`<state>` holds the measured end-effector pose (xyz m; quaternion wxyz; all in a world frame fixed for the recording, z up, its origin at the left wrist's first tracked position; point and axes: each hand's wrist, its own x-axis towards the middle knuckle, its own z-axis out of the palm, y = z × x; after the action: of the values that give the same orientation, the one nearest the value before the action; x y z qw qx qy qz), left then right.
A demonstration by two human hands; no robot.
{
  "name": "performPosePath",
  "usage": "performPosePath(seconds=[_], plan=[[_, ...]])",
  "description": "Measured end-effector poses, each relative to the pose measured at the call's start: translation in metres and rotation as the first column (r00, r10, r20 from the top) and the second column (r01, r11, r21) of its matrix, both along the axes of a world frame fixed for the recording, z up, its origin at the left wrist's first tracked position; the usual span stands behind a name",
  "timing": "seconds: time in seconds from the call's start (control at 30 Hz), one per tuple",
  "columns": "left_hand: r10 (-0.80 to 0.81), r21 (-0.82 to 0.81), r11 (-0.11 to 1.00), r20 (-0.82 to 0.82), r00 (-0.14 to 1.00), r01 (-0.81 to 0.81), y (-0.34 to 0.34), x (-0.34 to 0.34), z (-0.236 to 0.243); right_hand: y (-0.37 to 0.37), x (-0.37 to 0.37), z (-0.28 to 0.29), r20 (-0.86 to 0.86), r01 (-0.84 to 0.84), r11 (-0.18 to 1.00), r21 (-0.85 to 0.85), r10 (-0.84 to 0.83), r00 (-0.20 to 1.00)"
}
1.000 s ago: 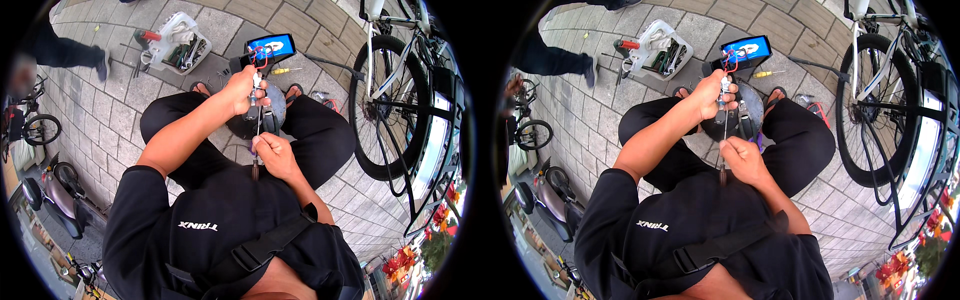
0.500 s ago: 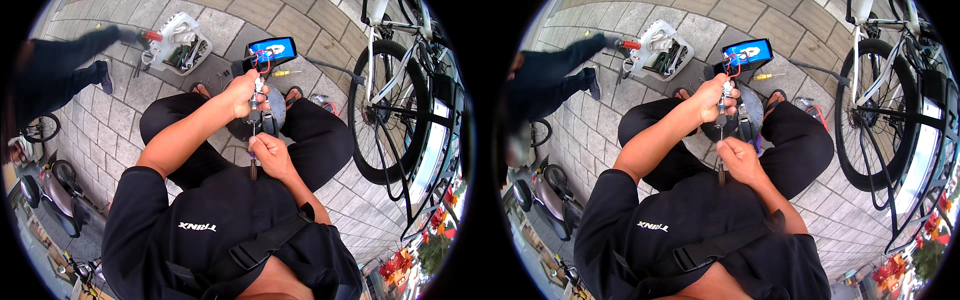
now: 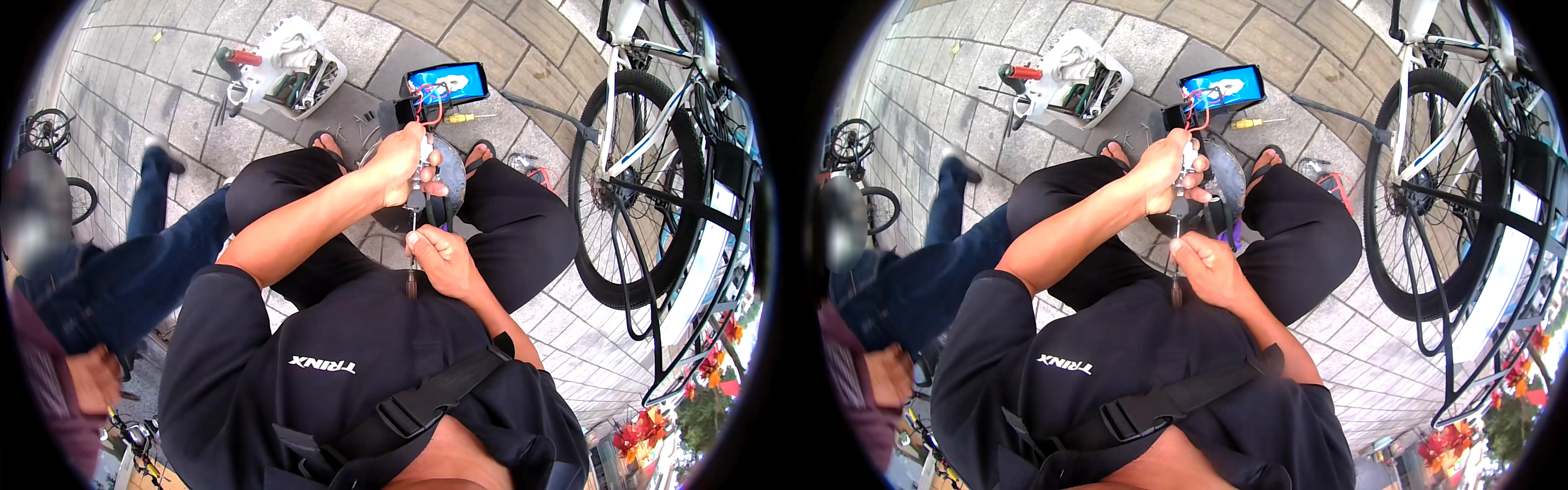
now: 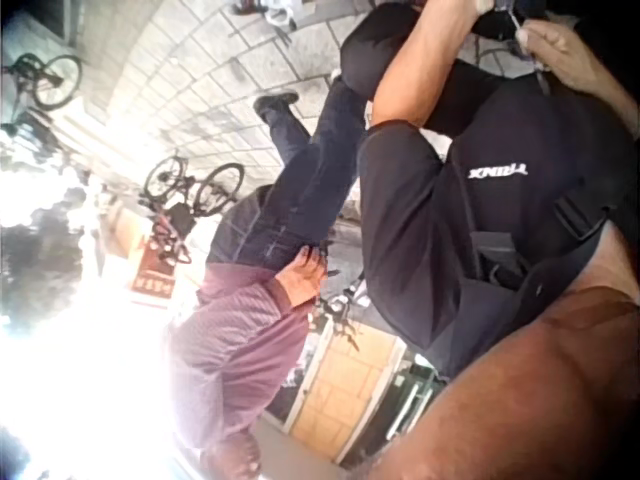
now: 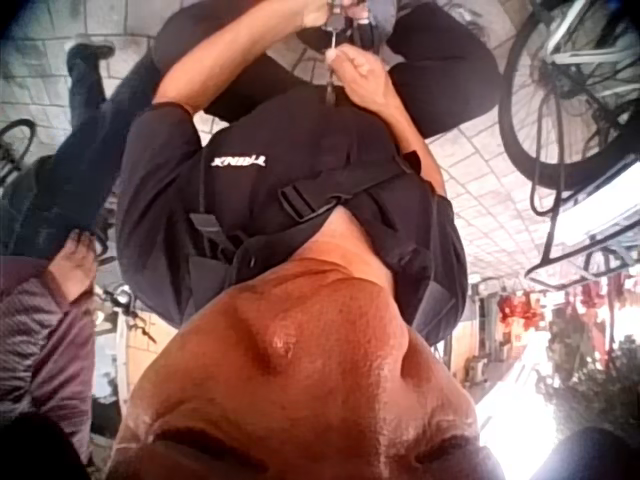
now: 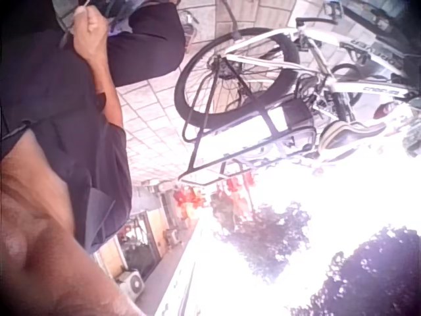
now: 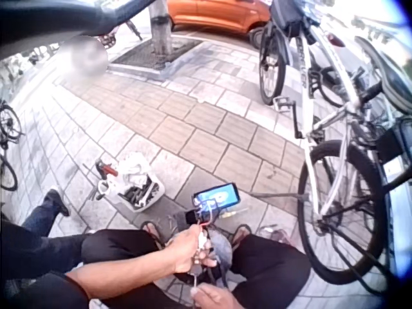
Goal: The person sits on a low stool on a sidewalk and uses a screwdriver to adjust a small electronic component connected to a battery pack. They repeatedly tighten and loosen screws on the component while another person works on a bicycle in the background.
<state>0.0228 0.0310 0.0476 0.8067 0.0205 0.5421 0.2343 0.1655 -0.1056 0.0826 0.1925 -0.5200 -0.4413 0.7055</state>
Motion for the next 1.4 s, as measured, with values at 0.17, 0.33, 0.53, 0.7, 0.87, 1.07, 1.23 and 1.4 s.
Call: performPosePath(seconds=[0.17, 0.33, 0.53, 0.7, 0.87, 1.07, 1.23, 1.4], plan=[[0.035, 0.024, 0.999, 0.006, 0.999, -0.035, 0.006, -0.001, 0.0, 0.017, -0.002, 0.007, 0.114, 0.089, 0.995, -0.04, -0.084, 0.99], [0.049, 0.079, 0.996, 0.014, 0.999, -0.05, 0.002, 0.007, -0.006, 0.037, -0.01, 0.0, 0.234, 0.145, 0.983, 0.113, -0.168, 0.958], [-0.01, 0.067, 0.998, -0.05, 0.999, 0.013, 0.003, 0.011, -0.006, 0.054, -0.014, 0.018, 0.753, -0.424, 0.814, 0.397, -0.024, 0.657], [0.017, 0.058, 0.998, -0.012, 1.0, -0.017, 0.0, 0.008, -0.01, 0.052, -0.021, 0.014, 0.882, -0.668, 0.63, 0.396, -0.061, 0.467], [0.034, 0.037, 0.999, 0.0, 0.999, -0.034, -0.001, 0.007, -0.016, 0.052, -0.026, 0.015, 0.856, -0.648, 0.635, 0.42, -0.04, 0.516], [0.061, 0.01, 0.998, -0.014, 0.998, -0.061, -0.001, 0.004, -0.022, 0.073, -0.01, 0.024, 0.613, -0.269, 0.957, 0.105, 0.15, 0.776], [0.063, 0.004, 0.998, 0.026, 0.998, -0.063, 0.001, 0.005, -0.019, 0.044, 0.012, 0.002, 0.156, -0.126, 0.986, -0.111, 0.143, 0.977], [0.078, 0.007, 0.997, 0.009, 0.997, -0.078, 0.006, 0.005, -0.016, 0.027, 0.003, 0.011, 0.031, -0.025, 0.957, -0.289, 0.036, 0.999]])
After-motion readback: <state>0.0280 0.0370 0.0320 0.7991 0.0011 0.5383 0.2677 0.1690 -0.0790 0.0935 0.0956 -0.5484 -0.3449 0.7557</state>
